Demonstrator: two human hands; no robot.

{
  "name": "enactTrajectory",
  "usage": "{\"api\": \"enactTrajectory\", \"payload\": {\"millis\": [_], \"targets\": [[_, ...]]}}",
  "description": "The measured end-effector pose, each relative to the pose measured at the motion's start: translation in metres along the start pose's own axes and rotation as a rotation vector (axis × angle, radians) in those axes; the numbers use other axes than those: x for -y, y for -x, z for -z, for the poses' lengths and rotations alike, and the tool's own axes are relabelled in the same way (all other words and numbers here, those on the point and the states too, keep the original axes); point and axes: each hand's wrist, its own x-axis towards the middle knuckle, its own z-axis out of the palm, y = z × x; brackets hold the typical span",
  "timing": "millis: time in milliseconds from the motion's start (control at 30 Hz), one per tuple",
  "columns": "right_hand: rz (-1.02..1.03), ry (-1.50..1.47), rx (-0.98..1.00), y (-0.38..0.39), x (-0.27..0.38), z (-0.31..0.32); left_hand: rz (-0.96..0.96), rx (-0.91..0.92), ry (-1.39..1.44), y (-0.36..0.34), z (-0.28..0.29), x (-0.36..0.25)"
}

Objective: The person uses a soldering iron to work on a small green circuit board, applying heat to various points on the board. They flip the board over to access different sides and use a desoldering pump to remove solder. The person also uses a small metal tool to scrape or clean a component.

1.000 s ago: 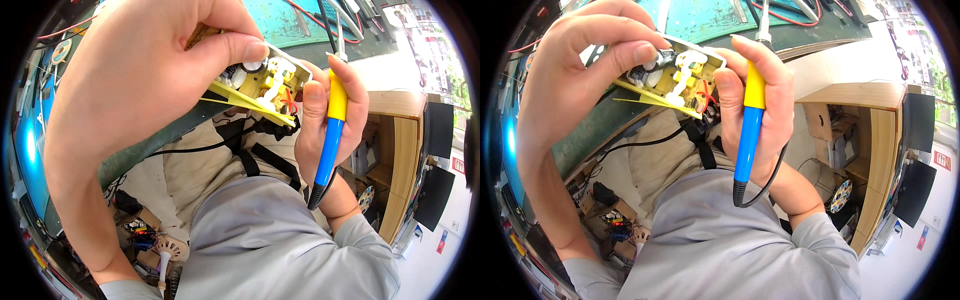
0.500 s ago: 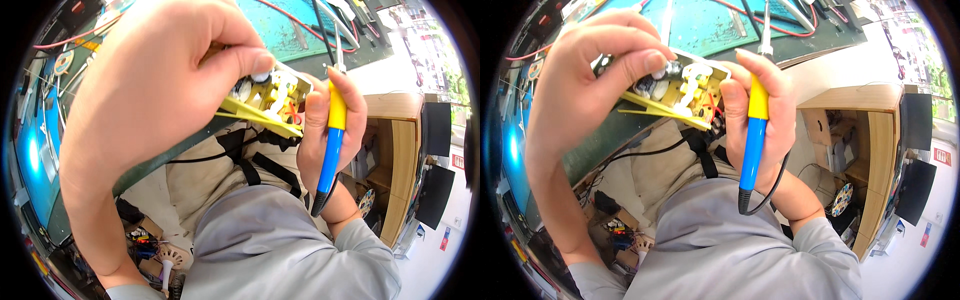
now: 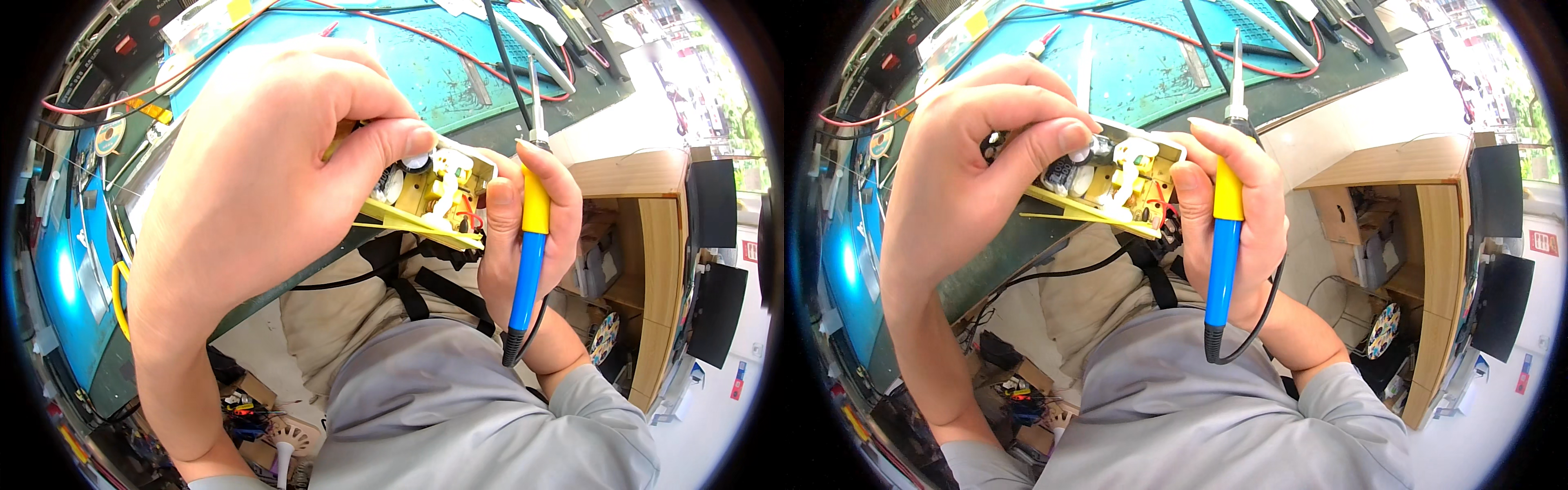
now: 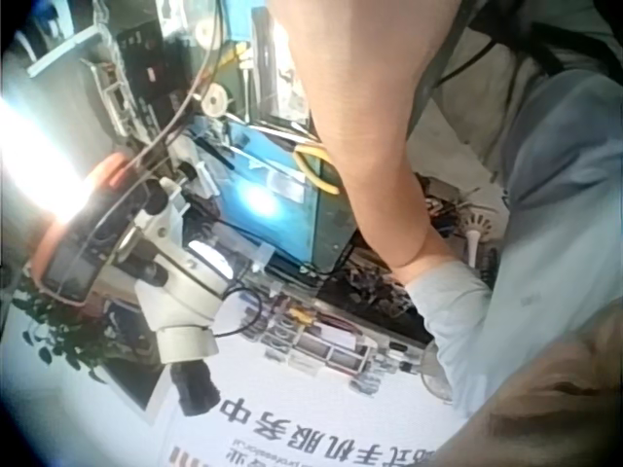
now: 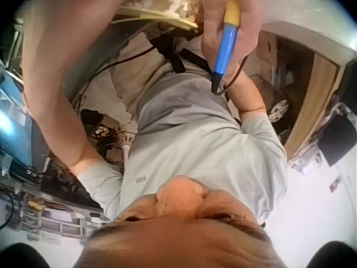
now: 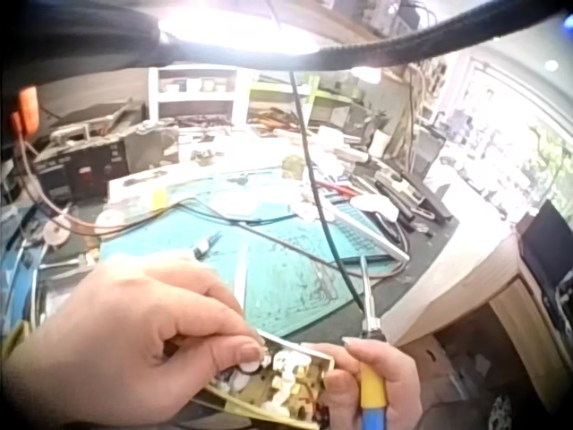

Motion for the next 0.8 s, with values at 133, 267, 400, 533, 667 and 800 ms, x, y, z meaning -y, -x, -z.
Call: {"api": "enactTrajectory", "payload": {"millis": [133,267,400,533,667,800], "targets": [[0.015,-0.024,-0.007,-0.0016,0.0002,-0.0017,0.009,-0.015,0.019,0.0006,0.0004,-0.0003],[-0.018,-0.062,-0.001,-0.0008,0.0014,-0.0011,0.020,-0.002,0.034,-0.0006,0.0013,0.0001],[-0.057,-0.078,0.027,-0.0017,0.0046,0.0012,0.029,0.011,0.035,-0.0006,0.0039,-0.0005],[-0.061,-0.161,-0.008,-0.0017,0.0025,-0.0022,0.023,0.017,0.022,-0.0021,0.0044,0.0007],[-0.012,-0.080,0.001,-0.0039,0.0046,-0.0005,0.053,0.002,0.053,-0.0026,0.0032,0.0000],[-0.050,-0.088,0.003,-0.0018,0.0075,-0.0002,0.060,0.010,0.037,-0.0031,0.0061,-0.0008]]}}
